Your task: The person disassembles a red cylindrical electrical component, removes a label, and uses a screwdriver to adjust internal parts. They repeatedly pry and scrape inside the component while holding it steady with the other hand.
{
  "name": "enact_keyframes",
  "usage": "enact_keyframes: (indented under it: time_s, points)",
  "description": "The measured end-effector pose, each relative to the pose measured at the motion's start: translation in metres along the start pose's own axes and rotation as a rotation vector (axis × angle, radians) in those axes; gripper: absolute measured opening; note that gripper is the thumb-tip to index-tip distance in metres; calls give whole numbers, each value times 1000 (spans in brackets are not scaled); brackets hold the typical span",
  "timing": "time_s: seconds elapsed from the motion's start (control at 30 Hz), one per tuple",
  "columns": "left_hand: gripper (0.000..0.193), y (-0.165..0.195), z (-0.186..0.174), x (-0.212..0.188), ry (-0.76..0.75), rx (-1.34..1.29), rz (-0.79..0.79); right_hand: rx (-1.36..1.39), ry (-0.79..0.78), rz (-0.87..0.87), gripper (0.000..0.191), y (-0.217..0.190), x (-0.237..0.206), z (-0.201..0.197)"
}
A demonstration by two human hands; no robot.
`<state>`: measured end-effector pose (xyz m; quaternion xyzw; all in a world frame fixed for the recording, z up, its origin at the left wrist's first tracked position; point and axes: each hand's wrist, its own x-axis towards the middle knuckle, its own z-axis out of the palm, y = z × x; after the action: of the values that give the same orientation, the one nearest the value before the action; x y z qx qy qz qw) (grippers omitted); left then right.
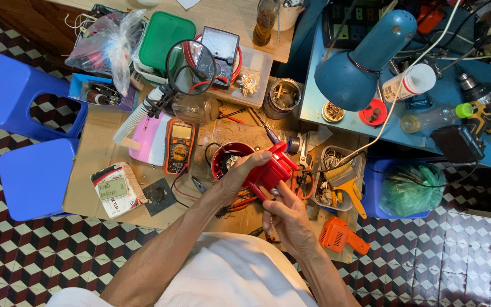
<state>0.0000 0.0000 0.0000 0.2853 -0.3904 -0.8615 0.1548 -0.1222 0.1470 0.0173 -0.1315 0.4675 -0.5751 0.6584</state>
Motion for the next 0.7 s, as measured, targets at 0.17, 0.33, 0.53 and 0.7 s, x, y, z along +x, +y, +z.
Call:
enact_keyframes:
  time_s: [0.17, 0.33, 0.53, 0.7]
  points:
    - [92, 4, -6, -11, -50, 401, 300, 343, -40, 13, 40, -16, -6, 1]
    - [100, 13, -4, -30, -101, 782, 498, 555, -144, 103, 32, -24, -20, -5]
    - [121, 32, 4, -35, -141, 989, 726, 406, -87, 126, 41, -10, -25, -28]
    - [137, 28, -5, -14, 68, 799, 633, 458, -52, -110, 35, 0, 12, -34]
